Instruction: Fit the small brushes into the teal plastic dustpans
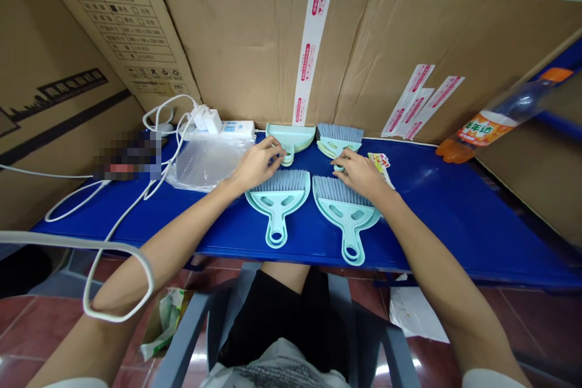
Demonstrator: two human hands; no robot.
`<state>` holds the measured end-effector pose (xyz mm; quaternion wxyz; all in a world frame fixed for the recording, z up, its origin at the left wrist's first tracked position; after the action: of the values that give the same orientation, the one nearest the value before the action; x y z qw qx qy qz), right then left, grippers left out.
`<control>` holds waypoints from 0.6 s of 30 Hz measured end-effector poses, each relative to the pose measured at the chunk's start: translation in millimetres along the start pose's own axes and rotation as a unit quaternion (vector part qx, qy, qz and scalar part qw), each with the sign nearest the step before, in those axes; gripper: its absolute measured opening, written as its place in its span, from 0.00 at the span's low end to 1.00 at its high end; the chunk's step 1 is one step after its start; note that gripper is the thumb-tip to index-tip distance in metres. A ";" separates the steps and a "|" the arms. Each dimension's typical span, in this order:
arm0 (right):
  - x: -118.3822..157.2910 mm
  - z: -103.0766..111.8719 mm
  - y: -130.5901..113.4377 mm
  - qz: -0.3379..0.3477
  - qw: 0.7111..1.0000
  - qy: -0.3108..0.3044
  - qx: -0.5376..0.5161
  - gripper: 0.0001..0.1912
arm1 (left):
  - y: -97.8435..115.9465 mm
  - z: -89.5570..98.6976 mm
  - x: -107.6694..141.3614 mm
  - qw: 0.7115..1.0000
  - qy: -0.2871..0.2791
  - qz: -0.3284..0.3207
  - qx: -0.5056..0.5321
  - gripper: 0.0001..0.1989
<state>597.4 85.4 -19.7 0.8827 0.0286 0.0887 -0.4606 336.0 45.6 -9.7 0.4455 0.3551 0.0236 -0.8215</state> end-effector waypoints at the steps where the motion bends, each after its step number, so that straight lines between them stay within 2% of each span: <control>1: -0.2 0.8 0.0 -0.001 1.000 0.002 -0.011 0.17 | 0.1 0.1 0.1 1.000 0.000 -0.001 -0.001 0.11; 3: -0.4 6.7 2.7 -0.005 0.999 0.014 -0.038 0.21 | 0.5 0.7 0.3 1.000 0.003 -0.002 -0.001 0.11; 5: 0.9 20.8 15.2 -0.035 0.995 0.052 -0.074 0.26 | 0.8 1.4 0.4 1.000 0.005 -0.002 -0.004 0.12; 7: 6.6 39.6 42.8 -0.119 0.981 0.113 -0.101 0.29 | 0.9 1.3 0.6 1.000 0.002 -0.001 -0.007 0.12; 9: 18.4 51.7 78.9 -0.242 0.954 0.146 -0.098 0.33 | 0.8 1.1 0.7 1.000 -0.001 0.001 -0.010 0.13; 11: 29.3 48.1 108.4 -0.343 0.932 0.096 -0.070 0.40 | 1.1 1.3 0.8 1.000 -0.002 0.001 -0.012 0.13; 13: 34.4 33.3 122.7 -0.386 0.921 0.006 -0.050 0.50 | 1.6 1.3 1.0 1.000 -0.004 0.000 -0.016 0.13; 15: 33.1 18.6 123.4 -0.386 0.920 -0.054 -0.037 0.55 | 2.0 1.3 1.1 1.000 -0.007 0.002 -0.020 0.13; 18: 25.8 8.5 117.3 -0.372 0.925 -0.069 -0.020 0.51 | 2.1 1.7 1.0 1.000 -0.011 0.008 -0.024 0.13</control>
<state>708.8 130.7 -19.7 0.6520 -0.0560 0.0409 -0.7551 336.2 43.1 -8.5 0.4602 0.3359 0.0355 -0.8210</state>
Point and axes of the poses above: each hand's wrist, its own x-axis away from the middle knuckle, its own z-axis out of the back of the hand, y = z × x, the point moved 7 cm from there along -x, towards the middle knuckle, and after that the axes turned 5 degrees about -x, right-handed, at the moved point
